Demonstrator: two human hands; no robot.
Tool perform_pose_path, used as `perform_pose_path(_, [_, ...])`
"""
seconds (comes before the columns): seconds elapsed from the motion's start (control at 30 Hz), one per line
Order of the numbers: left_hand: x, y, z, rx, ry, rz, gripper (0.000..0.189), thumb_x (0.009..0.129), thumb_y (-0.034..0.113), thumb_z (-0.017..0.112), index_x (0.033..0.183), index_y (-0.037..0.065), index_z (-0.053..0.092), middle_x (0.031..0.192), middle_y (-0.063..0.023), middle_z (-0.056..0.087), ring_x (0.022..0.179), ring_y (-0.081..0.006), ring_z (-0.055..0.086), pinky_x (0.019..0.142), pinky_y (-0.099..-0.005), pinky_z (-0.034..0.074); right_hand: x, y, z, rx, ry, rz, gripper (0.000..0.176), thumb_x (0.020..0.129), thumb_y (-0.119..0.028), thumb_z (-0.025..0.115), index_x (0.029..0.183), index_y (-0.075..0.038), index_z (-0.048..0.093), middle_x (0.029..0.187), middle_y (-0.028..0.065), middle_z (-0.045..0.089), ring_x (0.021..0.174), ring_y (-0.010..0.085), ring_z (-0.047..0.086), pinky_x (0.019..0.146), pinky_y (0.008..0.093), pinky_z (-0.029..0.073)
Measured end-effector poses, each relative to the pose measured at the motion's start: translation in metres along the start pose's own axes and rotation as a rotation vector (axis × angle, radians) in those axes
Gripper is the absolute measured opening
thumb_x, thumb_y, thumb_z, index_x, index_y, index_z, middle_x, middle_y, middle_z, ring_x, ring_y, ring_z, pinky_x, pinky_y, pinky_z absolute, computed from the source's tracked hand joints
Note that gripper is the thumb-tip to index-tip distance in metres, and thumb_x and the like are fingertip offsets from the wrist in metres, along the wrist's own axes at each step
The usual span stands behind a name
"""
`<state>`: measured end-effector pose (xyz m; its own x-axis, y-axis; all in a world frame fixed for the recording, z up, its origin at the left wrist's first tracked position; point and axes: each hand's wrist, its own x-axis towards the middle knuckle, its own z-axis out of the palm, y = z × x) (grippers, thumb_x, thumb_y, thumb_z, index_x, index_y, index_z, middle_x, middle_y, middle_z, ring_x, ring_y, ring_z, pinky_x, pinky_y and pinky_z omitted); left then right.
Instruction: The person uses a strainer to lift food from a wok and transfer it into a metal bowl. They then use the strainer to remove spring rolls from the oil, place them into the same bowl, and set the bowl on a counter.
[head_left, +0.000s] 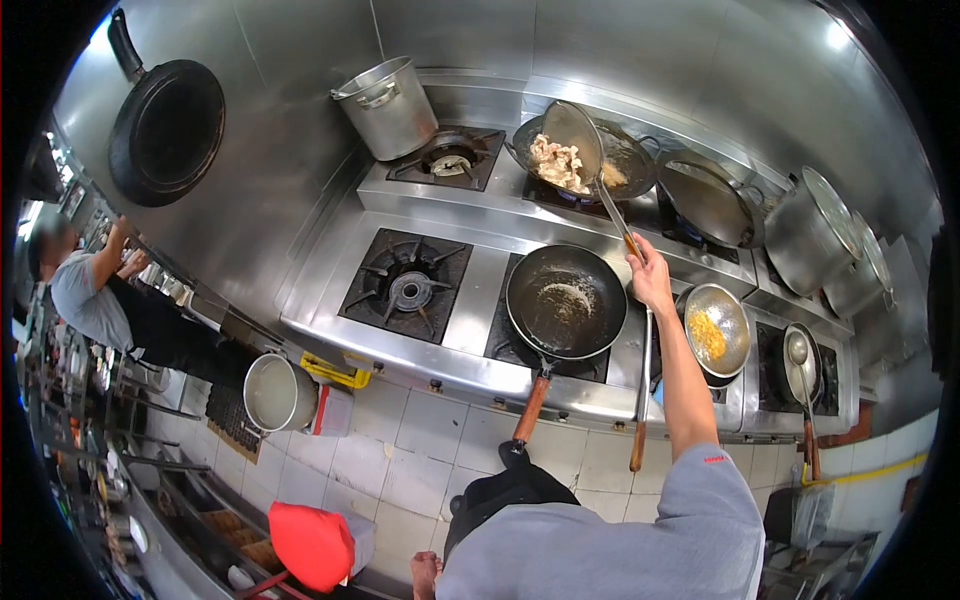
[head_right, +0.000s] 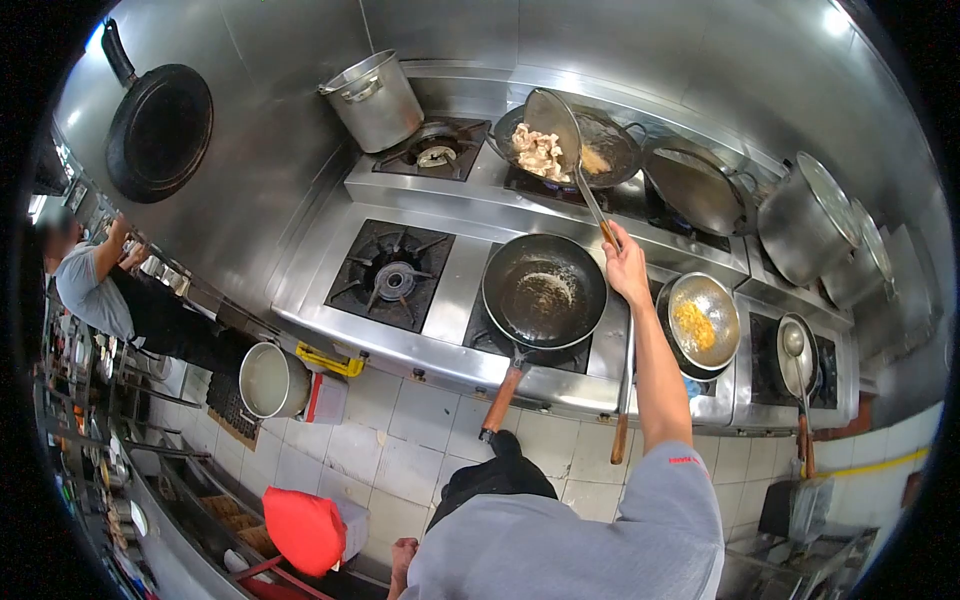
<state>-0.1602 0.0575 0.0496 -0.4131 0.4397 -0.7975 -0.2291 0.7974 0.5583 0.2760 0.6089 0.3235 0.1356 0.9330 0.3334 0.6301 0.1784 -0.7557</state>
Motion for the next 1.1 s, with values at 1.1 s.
perform_pose_path(1.1, [0.015, -0.013, -0.005, 0.125, -0.043, 0.075, 0.010, 0.081, 0.011, 0.050, 0.085, 0.001, 0.050, 0.062, -0.0066, 0.055, 0.049, -0.0128, 0.053, 0.039, -0.0250, 0.043, -0.027, -0.039, -0.044, -0.043, 0.026, -0.057, 0.038, 0.079, -0.003, 0.051, 0.117, -0.005, 0.047, 0.103, 0.0148, 0.058, 0.096, 0.0206, 0.056, 0.080, 0.0275, 0.041])
